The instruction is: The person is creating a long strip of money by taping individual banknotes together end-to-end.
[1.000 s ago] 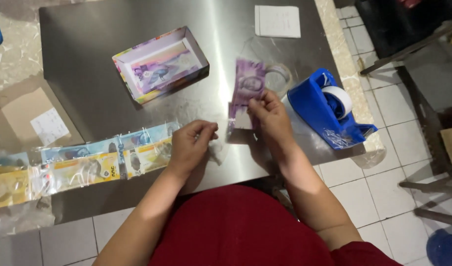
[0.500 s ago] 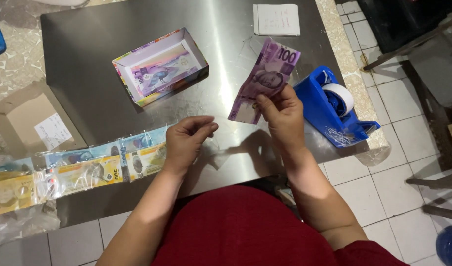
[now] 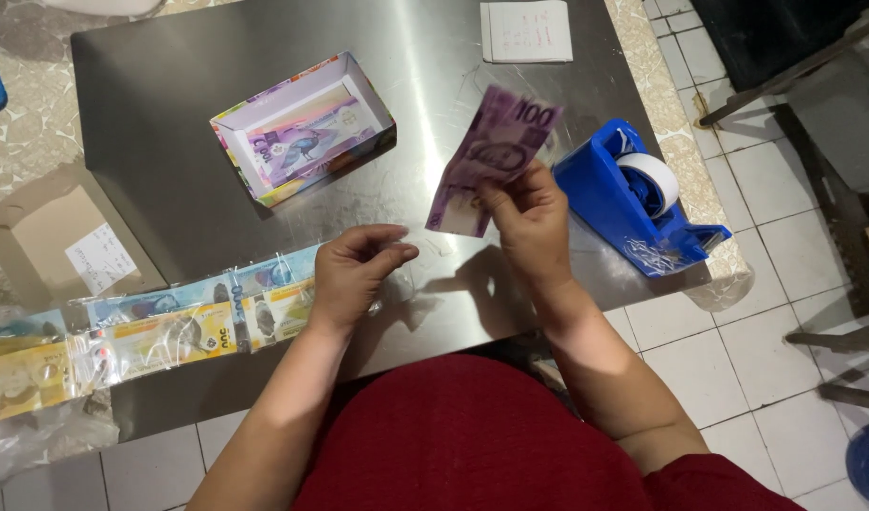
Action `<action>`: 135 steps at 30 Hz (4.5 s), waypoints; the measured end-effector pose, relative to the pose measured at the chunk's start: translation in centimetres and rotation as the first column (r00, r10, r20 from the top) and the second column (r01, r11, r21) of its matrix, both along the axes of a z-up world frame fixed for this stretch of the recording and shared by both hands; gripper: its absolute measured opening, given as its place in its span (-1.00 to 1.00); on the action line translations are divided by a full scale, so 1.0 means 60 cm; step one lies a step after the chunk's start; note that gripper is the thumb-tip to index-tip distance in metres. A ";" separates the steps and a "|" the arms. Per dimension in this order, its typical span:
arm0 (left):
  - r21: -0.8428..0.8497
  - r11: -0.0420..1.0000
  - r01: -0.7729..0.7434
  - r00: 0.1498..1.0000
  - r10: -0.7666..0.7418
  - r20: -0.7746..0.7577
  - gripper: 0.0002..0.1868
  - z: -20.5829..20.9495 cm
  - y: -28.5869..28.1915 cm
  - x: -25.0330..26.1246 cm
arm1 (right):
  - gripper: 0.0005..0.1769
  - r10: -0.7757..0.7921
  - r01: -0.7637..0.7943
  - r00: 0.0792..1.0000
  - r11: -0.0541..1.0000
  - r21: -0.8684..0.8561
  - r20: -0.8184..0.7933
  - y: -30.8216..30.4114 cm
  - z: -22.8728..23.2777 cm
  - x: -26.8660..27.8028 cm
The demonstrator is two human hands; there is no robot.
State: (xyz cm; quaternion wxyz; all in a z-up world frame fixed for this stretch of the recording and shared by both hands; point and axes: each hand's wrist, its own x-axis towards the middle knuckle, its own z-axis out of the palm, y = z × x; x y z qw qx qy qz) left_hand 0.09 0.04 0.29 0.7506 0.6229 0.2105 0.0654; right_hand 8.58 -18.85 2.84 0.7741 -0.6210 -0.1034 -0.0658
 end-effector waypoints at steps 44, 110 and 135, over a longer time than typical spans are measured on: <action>0.186 0.966 0.177 0.984 -0.169 -0.061 -0.82 0.022 -0.031 0.017 | -0.78 0.207 -0.208 0.948 0.978 0.022 -0.243 0.001 -0.032 -0.007; 0.526 0.637 0.563 0.698 -0.707 0.111 -0.77 0.036 -0.066 0.121 | -0.85 0.232 -0.414 0.873 0.816 -0.403 -0.428 -0.125 -0.030 -0.002; 0.875 0.333 0.352 0.894 -0.397 -0.208 -0.64 -0.094 0.144 -0.079 | -0.75 0.060 -0.405 0.848 0.714 -0.571 -0.527 -0.093 -0.091 -0.007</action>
